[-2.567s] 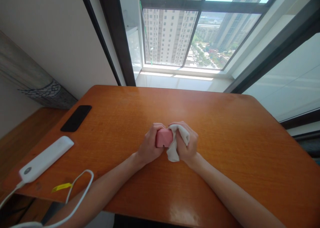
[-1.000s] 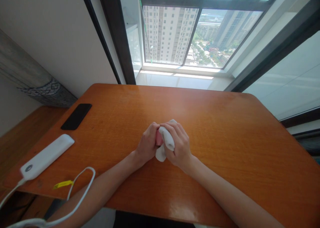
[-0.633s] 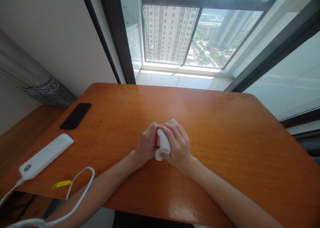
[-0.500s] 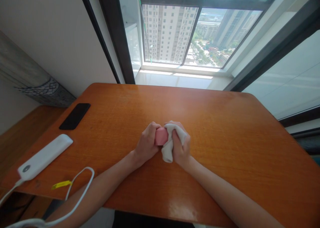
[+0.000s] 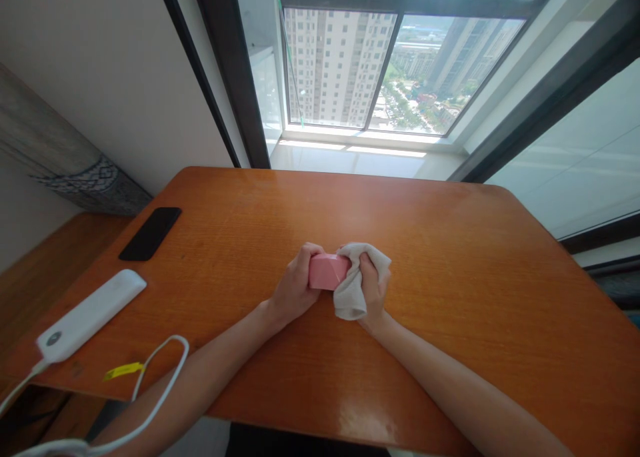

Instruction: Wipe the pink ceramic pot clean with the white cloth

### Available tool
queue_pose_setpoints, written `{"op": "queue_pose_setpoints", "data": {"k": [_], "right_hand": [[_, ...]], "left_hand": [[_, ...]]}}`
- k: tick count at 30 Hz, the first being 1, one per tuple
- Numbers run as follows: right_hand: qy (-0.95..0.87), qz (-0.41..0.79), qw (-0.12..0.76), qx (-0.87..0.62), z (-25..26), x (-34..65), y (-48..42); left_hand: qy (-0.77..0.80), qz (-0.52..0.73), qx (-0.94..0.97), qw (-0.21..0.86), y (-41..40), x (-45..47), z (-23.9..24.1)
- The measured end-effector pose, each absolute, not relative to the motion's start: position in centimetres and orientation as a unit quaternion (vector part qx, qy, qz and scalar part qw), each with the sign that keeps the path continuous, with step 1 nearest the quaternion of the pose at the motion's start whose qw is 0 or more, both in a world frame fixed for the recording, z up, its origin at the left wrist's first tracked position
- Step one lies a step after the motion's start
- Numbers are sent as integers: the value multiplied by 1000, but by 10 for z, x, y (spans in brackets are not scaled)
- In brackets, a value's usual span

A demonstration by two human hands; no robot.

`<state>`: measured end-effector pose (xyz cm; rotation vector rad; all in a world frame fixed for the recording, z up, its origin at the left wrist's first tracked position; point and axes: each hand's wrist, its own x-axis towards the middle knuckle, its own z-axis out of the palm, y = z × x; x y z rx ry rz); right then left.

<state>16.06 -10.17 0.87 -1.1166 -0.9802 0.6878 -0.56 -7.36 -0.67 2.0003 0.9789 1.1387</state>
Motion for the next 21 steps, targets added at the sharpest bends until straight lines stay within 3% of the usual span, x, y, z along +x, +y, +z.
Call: {"op": "queue_pose_setpoints", "data": {"k": [7,14,21], "right_hand": [[-644,178,579,-468,38,179,-97],[-727,105,428,-526,59,179,-94],[-763,115,446,-454,56,164,-105]], "left_hand": [[395,390,763,332,-70,-3,-6],[376,403,775,309,-73,0,1],[359,450,762,295,-79,-9,-6]]}}
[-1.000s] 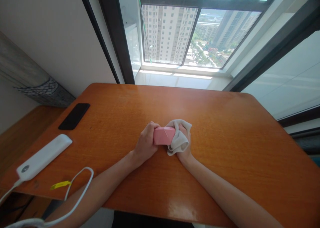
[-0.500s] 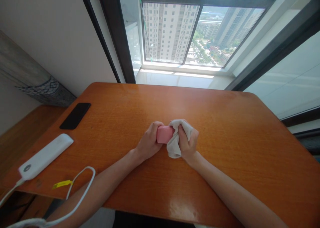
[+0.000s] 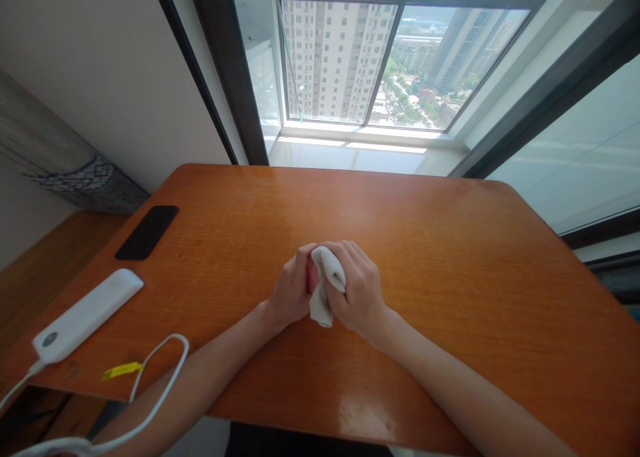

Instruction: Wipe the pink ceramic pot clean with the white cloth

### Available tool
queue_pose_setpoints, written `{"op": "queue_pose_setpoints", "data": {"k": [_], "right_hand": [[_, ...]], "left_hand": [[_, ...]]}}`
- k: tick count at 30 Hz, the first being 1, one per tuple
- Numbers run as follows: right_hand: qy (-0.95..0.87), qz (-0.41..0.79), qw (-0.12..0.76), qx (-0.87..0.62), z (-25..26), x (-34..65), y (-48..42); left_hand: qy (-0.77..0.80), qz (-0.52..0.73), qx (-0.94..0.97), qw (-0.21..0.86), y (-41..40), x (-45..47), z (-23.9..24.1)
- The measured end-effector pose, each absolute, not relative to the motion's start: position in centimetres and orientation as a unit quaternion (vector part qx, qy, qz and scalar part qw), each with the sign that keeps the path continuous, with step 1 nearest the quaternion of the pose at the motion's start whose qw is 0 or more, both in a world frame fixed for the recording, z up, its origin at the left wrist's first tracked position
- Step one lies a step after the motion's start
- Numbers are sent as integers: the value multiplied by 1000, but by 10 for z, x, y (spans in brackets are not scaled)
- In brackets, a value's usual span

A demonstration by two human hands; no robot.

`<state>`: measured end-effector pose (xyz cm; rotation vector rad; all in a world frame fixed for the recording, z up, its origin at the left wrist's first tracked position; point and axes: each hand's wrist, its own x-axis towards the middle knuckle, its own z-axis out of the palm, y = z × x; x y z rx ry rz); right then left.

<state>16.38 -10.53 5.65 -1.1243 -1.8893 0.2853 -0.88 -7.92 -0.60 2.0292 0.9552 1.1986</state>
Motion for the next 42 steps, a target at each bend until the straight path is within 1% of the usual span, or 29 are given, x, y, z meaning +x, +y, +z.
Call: {"op": "queue_pose_setpoints", "data": {"k": [3,6,8,10,13,15,16,17,20,22,24,27,28,32,34,37,40,41,42], "right_hand": [[-707,191,515,-445,39,165,-104],[-556,291,609,-485,15,169,-102],[-480,328,631,-514,8,169,-102],[-502,321,619,-511,12,168,-105],[-673,209,546,-453,30,166,-108],[-749,143,496,-416,37,167,-108],[-749,145,497,-413,37,168,-107],[-725,168,516,-424,34,169,-106],[-588,255,591,-489,19,173,-102],[-541,273,609,-511,16,174,-101],[-600,255,585,-483,21,173,-102],[-721,193,520,-415,33,172,-105],[-732,187,514,-406,34,172,-105],[-601,251,582,-488,22,176,-100],[-556,262,593,-520,17,178,-99],[-608,240,577,-490,22,177,-102],[-720,186,523,-416,30,174,-106],[-732,186,515,-406,30,174,-106],[-716,200,526,-413,29,175,-104]], "left_hand": [[381,432,763,293,-78,-9,-6],[391,421,764,292,-77,-7,-5],[394,419,765,291,-76,-6,-5],[393,420,766,288,-76,-7,-6],[377,434,764,292,-77,-9,-6],[366,443,763,297,-78,-9,-6],[366,443,763,297,-78,-9,-6],[370,439,763,296,-78,-9,-5],[393,420,766,286,-77,-6,-5],[398,414,769,279,-77,-5,-5],[394,417,770,280,-78,-6,-5],[379,426,768,293,-78,-7,-4],[378,427,767,296,-78,-7,-4],[392,414,774,275,-77,-7,-4],[394,413,778,264,-77,-7,-4],[391,413,777,268,-77,-7,-4],[381,417,773,288,-78,-7,-3],[381,417,772,290,-78,-7,-3],[385,416,772,286,-78,-7,-3]]}}
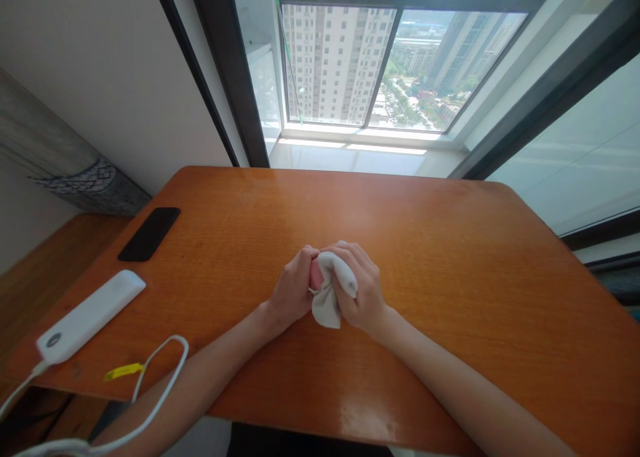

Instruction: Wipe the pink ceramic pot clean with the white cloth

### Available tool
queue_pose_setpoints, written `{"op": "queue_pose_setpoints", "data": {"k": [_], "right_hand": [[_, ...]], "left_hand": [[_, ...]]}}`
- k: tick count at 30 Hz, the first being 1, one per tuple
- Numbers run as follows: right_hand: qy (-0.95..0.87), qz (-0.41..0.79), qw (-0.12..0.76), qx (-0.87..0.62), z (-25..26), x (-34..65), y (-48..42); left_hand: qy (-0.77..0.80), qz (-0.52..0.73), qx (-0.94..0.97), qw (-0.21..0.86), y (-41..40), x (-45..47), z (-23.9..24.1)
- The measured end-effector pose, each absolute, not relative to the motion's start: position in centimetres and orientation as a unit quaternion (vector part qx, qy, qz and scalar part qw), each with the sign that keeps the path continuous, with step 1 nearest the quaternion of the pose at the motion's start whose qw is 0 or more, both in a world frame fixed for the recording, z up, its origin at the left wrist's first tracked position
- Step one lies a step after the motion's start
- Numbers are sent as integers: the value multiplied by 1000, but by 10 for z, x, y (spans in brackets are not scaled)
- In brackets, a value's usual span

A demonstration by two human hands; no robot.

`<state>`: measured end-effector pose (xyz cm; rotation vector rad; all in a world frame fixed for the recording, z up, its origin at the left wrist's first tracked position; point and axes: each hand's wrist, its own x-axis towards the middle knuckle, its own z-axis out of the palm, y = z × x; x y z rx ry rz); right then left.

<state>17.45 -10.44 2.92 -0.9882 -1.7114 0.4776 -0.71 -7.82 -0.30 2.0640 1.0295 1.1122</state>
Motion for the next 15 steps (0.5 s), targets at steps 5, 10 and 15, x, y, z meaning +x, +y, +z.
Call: {"op": "queue_pose_setpoints", "data": {"k": [5,10,15], "right_hand": [[-537,309,593,-514,20,178,-96],[-697,214,533,-430,33,174,-103],[-649,279,560,-432,20,179,-98]], "left_hand": [[395,408,784,252,-76,-7,-5],[379,417,779,274,-78,-8,-2],[394,416,776,265,-77,-9,-4]]}}
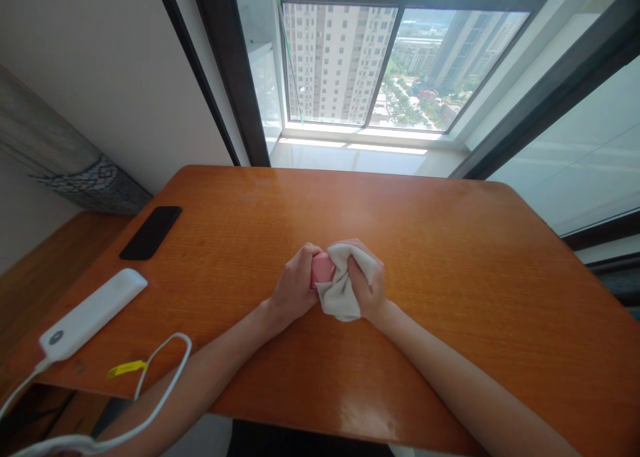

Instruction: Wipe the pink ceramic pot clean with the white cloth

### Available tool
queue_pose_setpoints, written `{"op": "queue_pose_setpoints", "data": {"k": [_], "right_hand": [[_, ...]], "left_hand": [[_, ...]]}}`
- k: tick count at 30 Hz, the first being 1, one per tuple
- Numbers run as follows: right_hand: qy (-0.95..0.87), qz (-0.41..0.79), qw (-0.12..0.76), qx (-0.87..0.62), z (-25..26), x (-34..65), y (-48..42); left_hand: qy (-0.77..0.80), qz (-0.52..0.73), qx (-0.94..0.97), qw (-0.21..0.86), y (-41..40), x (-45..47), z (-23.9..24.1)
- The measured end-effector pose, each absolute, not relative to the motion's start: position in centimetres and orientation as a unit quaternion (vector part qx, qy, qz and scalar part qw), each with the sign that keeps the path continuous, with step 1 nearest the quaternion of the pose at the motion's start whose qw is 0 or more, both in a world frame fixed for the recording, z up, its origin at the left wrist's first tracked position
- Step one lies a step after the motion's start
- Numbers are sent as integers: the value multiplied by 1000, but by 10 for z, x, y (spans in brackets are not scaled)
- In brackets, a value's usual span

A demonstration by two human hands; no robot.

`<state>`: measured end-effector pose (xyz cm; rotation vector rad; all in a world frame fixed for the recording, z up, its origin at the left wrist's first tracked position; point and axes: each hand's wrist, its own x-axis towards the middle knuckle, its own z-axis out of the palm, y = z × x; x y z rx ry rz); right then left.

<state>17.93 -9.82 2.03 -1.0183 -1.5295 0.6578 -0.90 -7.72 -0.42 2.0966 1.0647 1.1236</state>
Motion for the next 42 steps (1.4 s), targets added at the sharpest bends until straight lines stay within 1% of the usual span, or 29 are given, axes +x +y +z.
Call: {"op": "queue_pose_setpoints", "data": {"k": [2,4,7,11,14,17,21,26,33,38,42], "right_hand": [[-568,333,586,-471,12,184,-91],[-542,359,584,-486,10,186,-85],[-529,380,583,-485,12,183,-81],[-437,397,632,-502,12,172,-85],[-429,397,635,-505,12,170,-89],[-490,367,609,-504,19,176,-90],[-564,311,549,-533,37,186,-86],[-635,240,467,-567,56,190,-83],[-740,113,361,-556,72,188,-91],[-778,63,324,-534,69,181,-99],[-783,51,324,-529,67,175,-103]], "left_hand": [[409,409,774,257,-76,-10,-6],[423,408,766,261,-75,-11,-6],[431,411,753,281,-74,-12,-6],[413,412,749,315,-73,-11,-6],[413,398,745,340,-73,-8,-4],[420,381,744,353,-71,-7,-5],[424,368,754,342,-68,-5,-9],[394,362,795,287,-67,-2,-13],[378,342,832,219,-69,1,-9],[370,355,831,215,-70,-3,-6],[348,392,822,224,-73,-7,-5]]}}
